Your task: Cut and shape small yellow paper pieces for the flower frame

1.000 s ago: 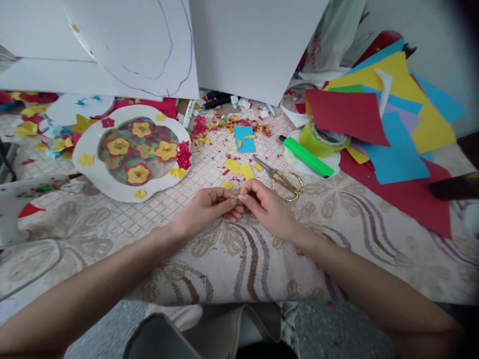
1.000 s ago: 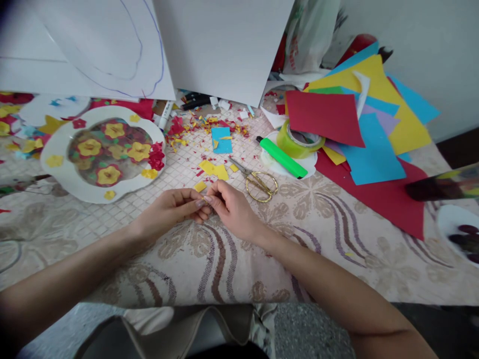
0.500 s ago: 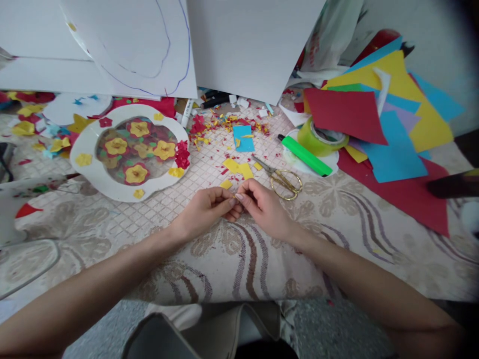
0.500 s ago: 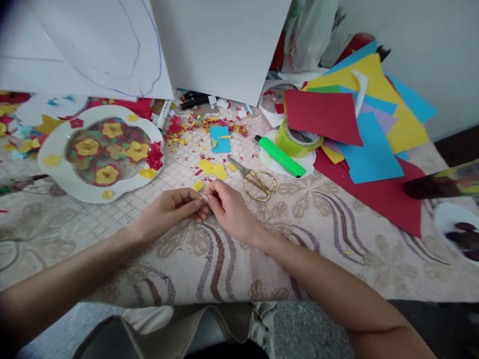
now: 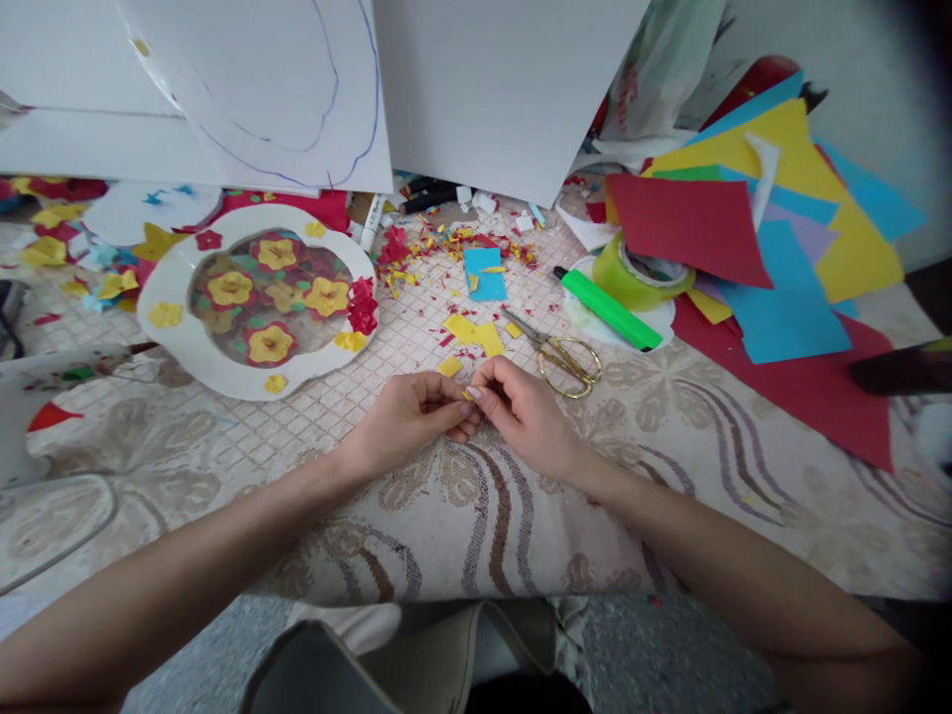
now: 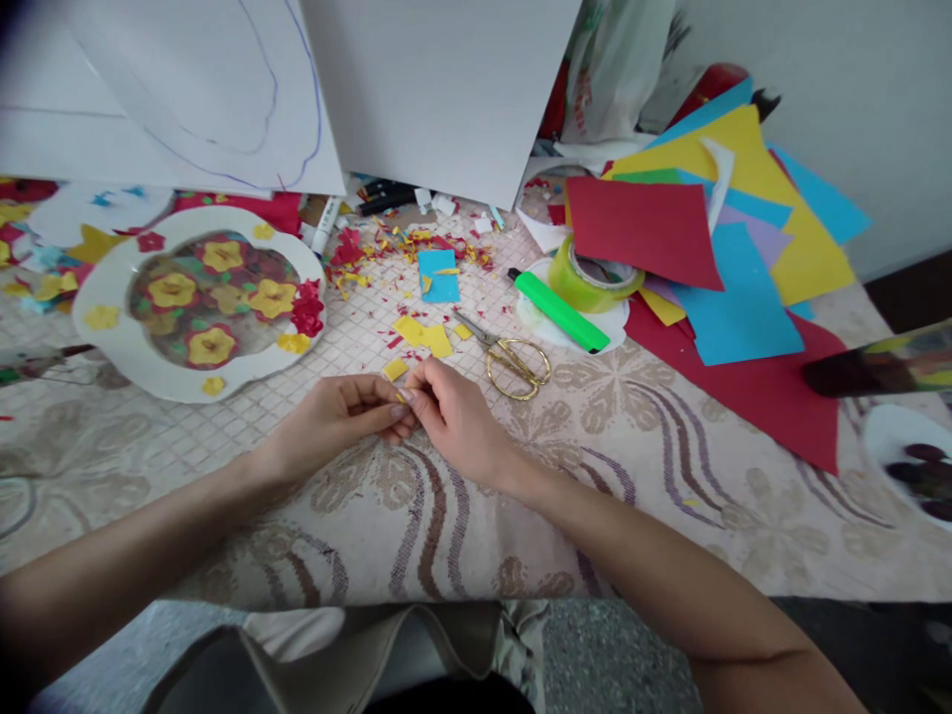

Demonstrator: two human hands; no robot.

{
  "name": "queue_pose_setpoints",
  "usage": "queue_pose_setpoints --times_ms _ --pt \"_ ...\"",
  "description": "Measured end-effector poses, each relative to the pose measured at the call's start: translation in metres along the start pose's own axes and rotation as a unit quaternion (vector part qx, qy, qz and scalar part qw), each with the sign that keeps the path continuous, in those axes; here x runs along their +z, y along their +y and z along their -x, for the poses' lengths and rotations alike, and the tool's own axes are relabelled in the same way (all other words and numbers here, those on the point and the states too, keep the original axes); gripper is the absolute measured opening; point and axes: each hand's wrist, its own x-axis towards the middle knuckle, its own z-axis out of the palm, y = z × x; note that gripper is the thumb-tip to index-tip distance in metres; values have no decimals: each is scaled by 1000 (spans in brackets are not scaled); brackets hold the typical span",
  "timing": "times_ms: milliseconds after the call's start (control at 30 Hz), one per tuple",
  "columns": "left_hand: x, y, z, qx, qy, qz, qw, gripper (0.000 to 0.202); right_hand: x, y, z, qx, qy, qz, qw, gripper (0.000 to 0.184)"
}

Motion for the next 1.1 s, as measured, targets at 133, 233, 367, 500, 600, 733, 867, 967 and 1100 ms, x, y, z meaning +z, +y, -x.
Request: queue_pose_setpoints --times_ms 133,233,367,500,600,733,867,967,1100 --pt "-2 0 1 0 -9 5 1000 12 0 -1 1 -7 7 14 1000 9" --pt "-3 -1 1 0 -16 7 1000 12 1 -2 1 -13 16 30 999 9" --pt "-3 -1 0 1 -18 13 1000 14 1 0 1 -2 16 15 1000 8" --pt "-3 1 1 -2 -16 36 999 15 -3 0 0 59 -1 -81 995 12" --pt "-3 2 2 -7 -18 54 998 15 -6 -3 0 94 -17 -117 989 24" --pt "-4 2 2 -7 -27 70 997 15 -7 -4 -1 76 -21 -159 984 17" --pt "-5 0 1 -6 -22 79 997 15 -5 -3 -1 49 1 -174 984 8" --pt "-6 -1 1 -7 -23 76 997 16 -5 -2 0 49 16 -165 985 8" --pt "-4 -1 1 -7 -30 64 997 15 -7 -3 -2 83 -3 -202 976 11"
